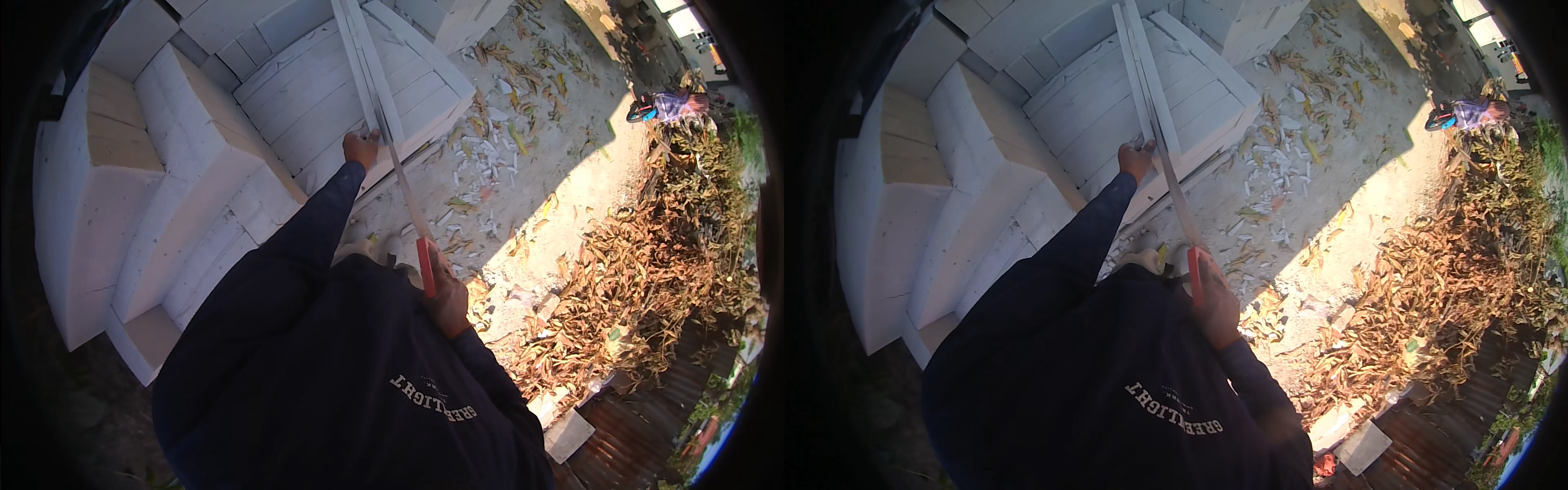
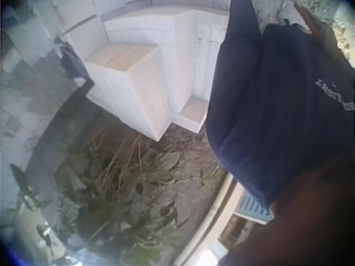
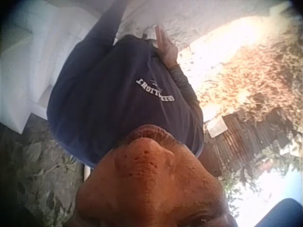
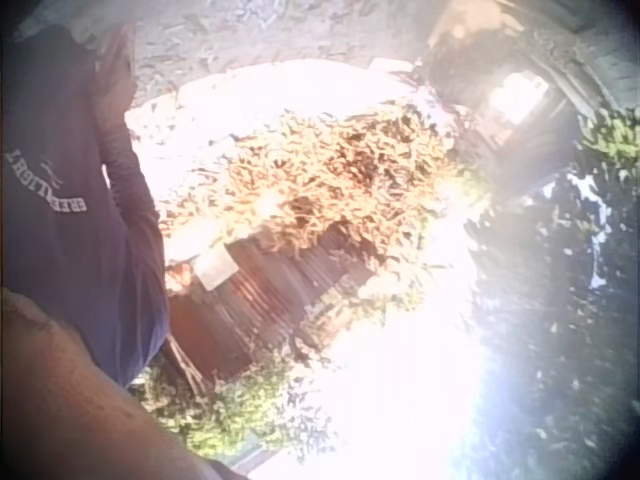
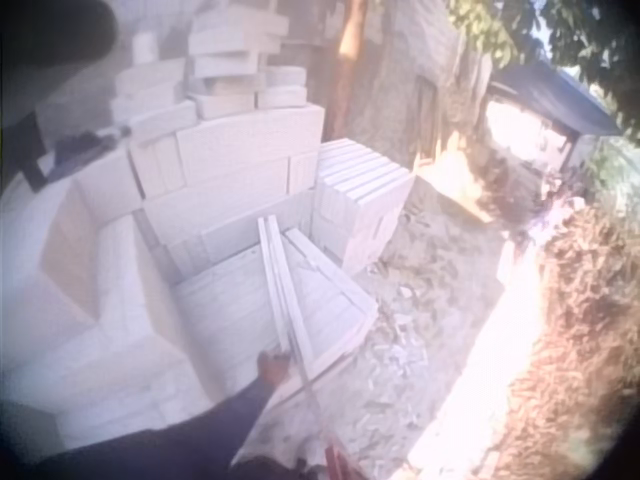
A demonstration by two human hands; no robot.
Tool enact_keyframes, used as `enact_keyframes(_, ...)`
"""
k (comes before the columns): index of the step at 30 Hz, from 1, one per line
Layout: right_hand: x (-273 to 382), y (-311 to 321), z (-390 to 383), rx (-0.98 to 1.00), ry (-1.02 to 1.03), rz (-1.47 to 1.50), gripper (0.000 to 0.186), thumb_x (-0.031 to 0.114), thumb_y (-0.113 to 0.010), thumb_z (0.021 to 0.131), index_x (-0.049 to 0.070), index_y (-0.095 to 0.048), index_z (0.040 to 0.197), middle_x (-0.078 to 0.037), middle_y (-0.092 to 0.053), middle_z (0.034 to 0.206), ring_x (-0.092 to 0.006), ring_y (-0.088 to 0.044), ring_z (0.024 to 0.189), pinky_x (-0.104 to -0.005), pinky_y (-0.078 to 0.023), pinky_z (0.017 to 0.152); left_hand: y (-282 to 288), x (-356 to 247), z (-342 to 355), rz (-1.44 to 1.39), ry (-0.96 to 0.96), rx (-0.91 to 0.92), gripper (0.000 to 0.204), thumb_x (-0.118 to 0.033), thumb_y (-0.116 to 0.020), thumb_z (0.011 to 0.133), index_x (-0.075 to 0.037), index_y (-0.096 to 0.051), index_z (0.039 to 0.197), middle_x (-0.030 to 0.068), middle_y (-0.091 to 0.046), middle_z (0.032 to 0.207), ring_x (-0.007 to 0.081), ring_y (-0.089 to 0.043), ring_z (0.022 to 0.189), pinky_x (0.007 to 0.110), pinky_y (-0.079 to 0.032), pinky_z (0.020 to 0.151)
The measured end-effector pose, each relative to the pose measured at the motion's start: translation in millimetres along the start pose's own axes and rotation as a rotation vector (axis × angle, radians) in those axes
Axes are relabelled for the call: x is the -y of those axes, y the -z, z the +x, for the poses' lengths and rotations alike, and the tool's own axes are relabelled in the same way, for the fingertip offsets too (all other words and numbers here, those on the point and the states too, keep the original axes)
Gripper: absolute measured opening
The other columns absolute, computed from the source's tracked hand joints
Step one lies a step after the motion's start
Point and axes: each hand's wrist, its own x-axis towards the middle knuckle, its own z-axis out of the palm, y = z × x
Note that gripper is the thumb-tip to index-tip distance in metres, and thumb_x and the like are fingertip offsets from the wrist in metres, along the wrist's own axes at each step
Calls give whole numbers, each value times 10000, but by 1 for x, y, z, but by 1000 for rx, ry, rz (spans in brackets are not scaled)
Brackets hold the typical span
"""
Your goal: The person uses a hand saw to cut a long, white wooden plank that is resting on a stack of similar planks. They hold the plank with their left hand and saw with their right hand, making repeated back-and-forth motions. The person briefly pauses to adjust the plank before continuing the cut.
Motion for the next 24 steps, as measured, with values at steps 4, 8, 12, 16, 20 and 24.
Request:
enact_keyframes(4, 0, 28, 5, 77, -116, 219, 297, 213, -788, 878, 19, -682, 1076, -149, -683, 1121, -317, -696, 879, -391, -549, 727, 1, -20, -10, 39, 12, 52, 500, -306, -824, 896, 121, -715, 1132, 248, -755, 981, 322, -728, 937, 385, -554, 858)
enact_keyframes(8, -2, 54, 8, 37, -333, 525, 263, 146, -790, 913, -13, -619, 791, 5, -549, 654, -71, -469, 645, -309, -427, 584, -11, -25, -14, -15, 108, 137, 501, -342, -839, 869, 106, -743, 1071, 267, -756, 986, 361, -741, 963, 410, -556, 879)
enact_keyframes(12, 8, 51, 10, 47, -234, 577, 261, 154, -793, 916, 4, -614, 799, 22, -541, 672, -70, -456, 643, -292, -413, 586, -1, 29, 19, -186, 136, 84, 514, -342, -826, 882, 116, -735, 1095, 262, -754, 976, 330, -742, 938, 397, -557, 852)
enact_keyframes(16, 28, 57, 2, 7, -349, 597, 205, 128, -785, 912, 15, -635, 830, 22, -537, 684, -71, -460, 644, -283, -405, 583, 1, 10, 0, -115, 137, 132, 525, -324, -814, 899, 137, -715, 1130, 255, -762, 977, 311, -747, 923, 380, -561, 831)
enact_keyframes(20, 19, 54, 6, -52, -254, 456, 144, 98, -769, 911, -20, -689, 929, -28, -569, 673, -84, -523, 642, -300, -438, 574, -5, -9, -16, -140, -22, 67, 513, -323, -811, 902, 124, -725, 1139, 250, -774, 985, 304, -756, 918, 375, -565, 826)
enact_keyframes(24, 12, 39, 22, -80, -248, 400, 168, 103, -759, 921, -43, -709, 986, -78, -629, 702, -103, -570, 661, -320, -474, 608, 7, -17, -17, -130, 46, 151, 515, -321, -808, 903, 116, -726, 1163, 264, -773, 1010, 303, -758, 946, 373, -565, 852)
